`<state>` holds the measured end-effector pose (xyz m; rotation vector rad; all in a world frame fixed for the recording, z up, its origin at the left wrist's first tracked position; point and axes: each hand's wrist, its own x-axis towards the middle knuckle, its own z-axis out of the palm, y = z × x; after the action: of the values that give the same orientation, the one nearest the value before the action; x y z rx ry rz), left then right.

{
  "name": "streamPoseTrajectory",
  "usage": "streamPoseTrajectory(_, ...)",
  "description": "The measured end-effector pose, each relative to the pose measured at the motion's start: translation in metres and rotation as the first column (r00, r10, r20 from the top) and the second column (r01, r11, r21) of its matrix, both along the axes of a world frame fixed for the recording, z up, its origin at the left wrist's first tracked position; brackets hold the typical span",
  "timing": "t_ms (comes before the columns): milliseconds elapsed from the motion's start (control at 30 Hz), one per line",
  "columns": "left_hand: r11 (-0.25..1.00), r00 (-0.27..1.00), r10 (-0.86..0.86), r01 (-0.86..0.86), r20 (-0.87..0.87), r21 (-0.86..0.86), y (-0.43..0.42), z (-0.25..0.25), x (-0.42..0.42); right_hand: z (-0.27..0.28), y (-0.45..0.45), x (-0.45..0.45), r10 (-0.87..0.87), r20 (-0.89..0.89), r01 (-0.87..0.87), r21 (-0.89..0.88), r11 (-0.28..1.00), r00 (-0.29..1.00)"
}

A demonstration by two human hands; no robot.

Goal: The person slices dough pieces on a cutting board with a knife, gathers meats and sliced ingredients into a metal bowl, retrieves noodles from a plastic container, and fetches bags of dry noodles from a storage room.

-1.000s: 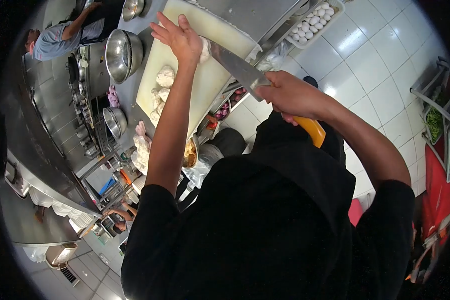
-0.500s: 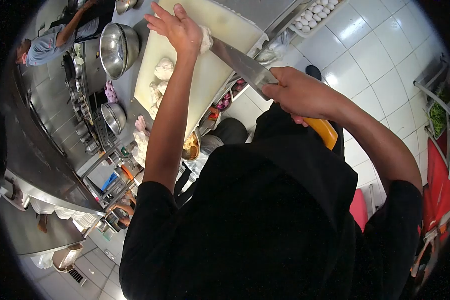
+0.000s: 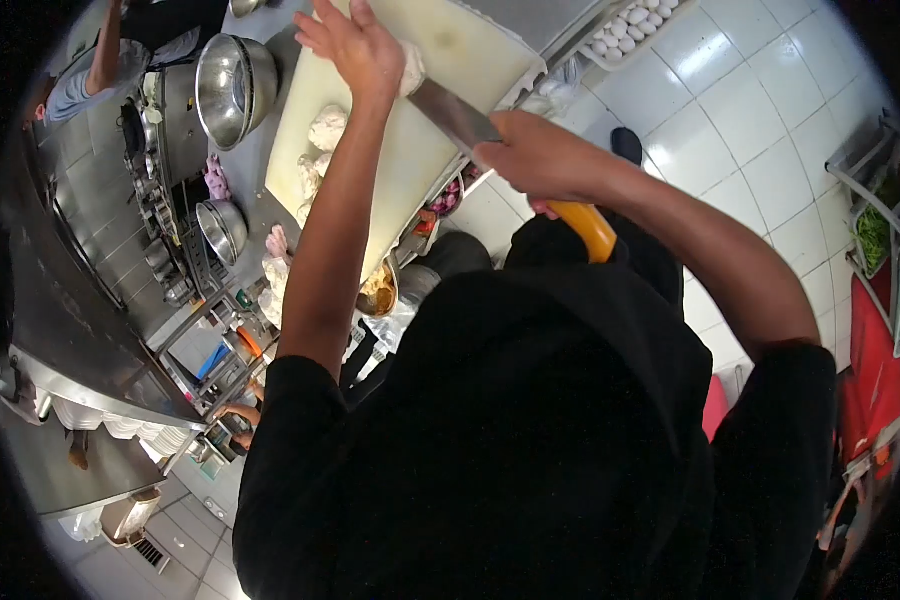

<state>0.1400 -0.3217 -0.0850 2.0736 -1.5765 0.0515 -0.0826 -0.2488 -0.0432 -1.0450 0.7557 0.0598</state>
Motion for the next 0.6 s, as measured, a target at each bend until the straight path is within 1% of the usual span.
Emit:
streamPoseTrajectory(33,1.0,1.0,-0.003,0.003,0.003,-0.016,-0.003,0.002,0.003,-0.003,-0.002,0.006,-0.038,0.018,0.037,0.003,0.999,0.999)
streamPoseTrajectory(100,0.998,0.998,0.061,-0.061,0.013,0.035,0.002,0.001,0.009,0.0,-0.004,0.006,-0.036,0.005,0.036,-0.01,0.999,0.999)
streamPoseTrajectory(133,0.997,0.998,0.061,-0.061,0.012,0.036,0.003,-0.002,0.011,0.001,-0.004,0.006,-0.026,-0.014,0.026,-0.017,1.0,1.0)
streamPoseTrajectory(200,0.997,0.998,-0.012,0.007,0.066,0.074,0.002,0.004,0.009,-0.003,-0.003,0.006,-0.028,0.019,0.028,-0.027,0.999,0.999)
streamPoseTrajectory(233,0.998,0.998,-0.005,0.0,0.069,0.069,-0.001,0.018,0.024,-0.002,-0.005,0.006,-0.026,0.0,0.026,-0.033,0.999,1.0)
streamPoseTrajectory(267,0.866,0.934,-0.339,0.356,-0.112,0.351,-0.006,0.047,0.045,0.0,-0.006,0.006,-0.026,-0.019,0.025,-0.039,0.999,0.999)
streamPoseTrajectory(300,0.726,0.852,-0.473,0.522,-0.225,0.448,-0.005,0.06,0.045,0.0,-0.006,0.005,-0.021,-0.018,0.02,-0.042,0.999,1.0)
streamPoseTrajectory(333,0.547,0.745,-0.556,0.662,-0.369,0.511,-0.004,0.073,0.045,0.001,-0.007,0.004,-0.019,-0.027,0.017,-0.087,0.996,0.999)
streamPoseTrajectory(367,0.572,0.73,-0.5,0.682,-0.466,0.455,0.002,0.075,0.033,0.002,-0.007,0.003,-0.016,-0.035,0.012,-0.129,0.992,0.999)
streamPoseTrajectory(400,0.6,0.703,-0.442,0.693,-0.557,0.399,0.005,0.079,0.026,0.003,-0.007,0.002,-0.011,-0.036,0.006,-0.131,0.991,0.999)
streamPoseTrajectory(433,0.54,0.697,-0.431,0.708,-0.573,0.455,0.005,0.088,0.027,0.006,-0.007,0.003,0.002,-0.089,-0.019,-0.195,0.981,0.996)
streamPoseTrajectory(467,0.557,0.708,-0.424,0.696,-0.565,0.454,0.004,0.096,0.028,0.009,-0.007,0.005,0.014,-0.137,-0.05,-0.263,0.963,0.99)
streamPoseTrajectory(500,0.328,0.676,-0.588,0.701,-0.444,0.634,0.0,0.101,0.028,0.012,-0.008,0.007,0.028,-0.132,-0.064,-0.279,0.958,0.991)
streamPoseTrajectory(533,0.099,0.58,-0.737,0.601,-0.347,0.793,-0.006,0.103,0.029,0.015,-0.009,0.009,0.048,-0.184,-0.107,-0.328,0.939,0.982)
streamPoseTrajectory(567,0.218,0.606,-0.73,0.645,-0.316,0.733,-0.004,0.084,0.037,0.017,-0.01,0.009,0.061,-0.239,-0.15,-0.374,0.915,0.969)
streamPoseTrajectory(600,0.238,0.613,-0.731,0.641,-0.3,0.73,-0.006,0.089,0.031,0.011,-0.008,0.008,0.065,-0.237,-0.157,-0.393,0.906,0.969)
